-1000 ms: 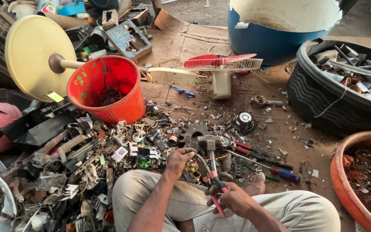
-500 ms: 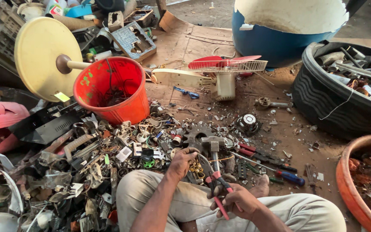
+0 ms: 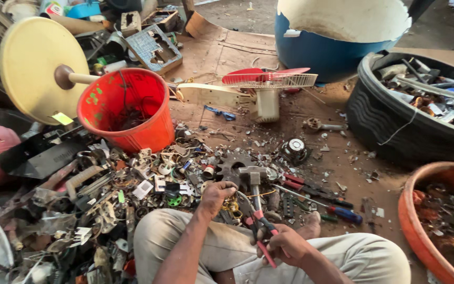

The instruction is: The person sits on the floor and uses a hammer to repeatedly strike a small electronic component, likely a motor, to break it apart. They then use pliers to pull and separate wires from the component. The process involves alternating between hammering and pulling to extract materials.

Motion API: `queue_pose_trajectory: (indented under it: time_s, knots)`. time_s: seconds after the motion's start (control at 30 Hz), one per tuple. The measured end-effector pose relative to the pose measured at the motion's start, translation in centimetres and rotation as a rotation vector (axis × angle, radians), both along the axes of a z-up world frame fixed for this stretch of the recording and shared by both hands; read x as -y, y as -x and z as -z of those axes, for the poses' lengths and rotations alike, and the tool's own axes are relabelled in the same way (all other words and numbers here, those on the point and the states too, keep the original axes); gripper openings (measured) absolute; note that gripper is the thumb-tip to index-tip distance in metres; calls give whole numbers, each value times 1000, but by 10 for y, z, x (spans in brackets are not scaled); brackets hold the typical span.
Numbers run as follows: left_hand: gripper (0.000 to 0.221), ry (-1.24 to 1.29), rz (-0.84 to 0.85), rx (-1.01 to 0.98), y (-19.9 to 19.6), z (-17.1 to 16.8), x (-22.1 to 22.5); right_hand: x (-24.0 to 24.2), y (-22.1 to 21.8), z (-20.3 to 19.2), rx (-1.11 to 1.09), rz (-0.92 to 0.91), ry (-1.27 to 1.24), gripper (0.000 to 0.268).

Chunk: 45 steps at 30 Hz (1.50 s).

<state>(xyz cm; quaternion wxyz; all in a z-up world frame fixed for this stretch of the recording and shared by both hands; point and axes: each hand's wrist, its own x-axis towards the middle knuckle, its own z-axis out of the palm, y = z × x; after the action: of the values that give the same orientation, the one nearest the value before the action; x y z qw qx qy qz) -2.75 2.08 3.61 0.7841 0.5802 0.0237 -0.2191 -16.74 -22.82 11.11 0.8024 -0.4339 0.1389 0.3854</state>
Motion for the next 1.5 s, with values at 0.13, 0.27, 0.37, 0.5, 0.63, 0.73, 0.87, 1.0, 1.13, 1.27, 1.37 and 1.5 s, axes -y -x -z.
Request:
queue_pose_trajectory:
  time_s: [0.13,0.27,0.37,0.5,0.63,0.73,0.87,1.0,1.13,1.27,1.37,1.5]
  knots:
    - [16,-13,16,-11,1,-12,-1,-2,2,1,-57,64,66,38]
    - [21,-52,15,-182,8,-24,-7,-5,4,1,-5,10,137,42]
    - [25,-163,93,-41,8,-25,-6,-5,5,-4,-13,-3,163,43]
    - [37,-295,202,301,7,-22,-5,-4,6,-21,-61,0,102,40]
    - [43,-321,220,405,10,-35,-2,1,7,-38,-86,31,-7,54]
    - [41,-259,252,309,12,-50,-2,1,7,-37,-104,95,-83,42]
    - [41,-433,235,360,11,-57,-2,4,8,-36,-120,81,-136,39]
    - [41,-472,216,523,11,-44,-2,3,9,-38,-155,76,-25,42]
    - [40,-505,235,518,10,-34,-3,11,11,-17,3,-56,148,42]
    - [40,-631,246,728,8,-21,-4,16,11,26,334,-302,537,21]
    - [42,-740,238,869,8,-15,-2,14,16,39,873,-304,1042,28]
    - [44,-776,211,482,7,-6,10,10,12,19,1047,-438,1530,20]
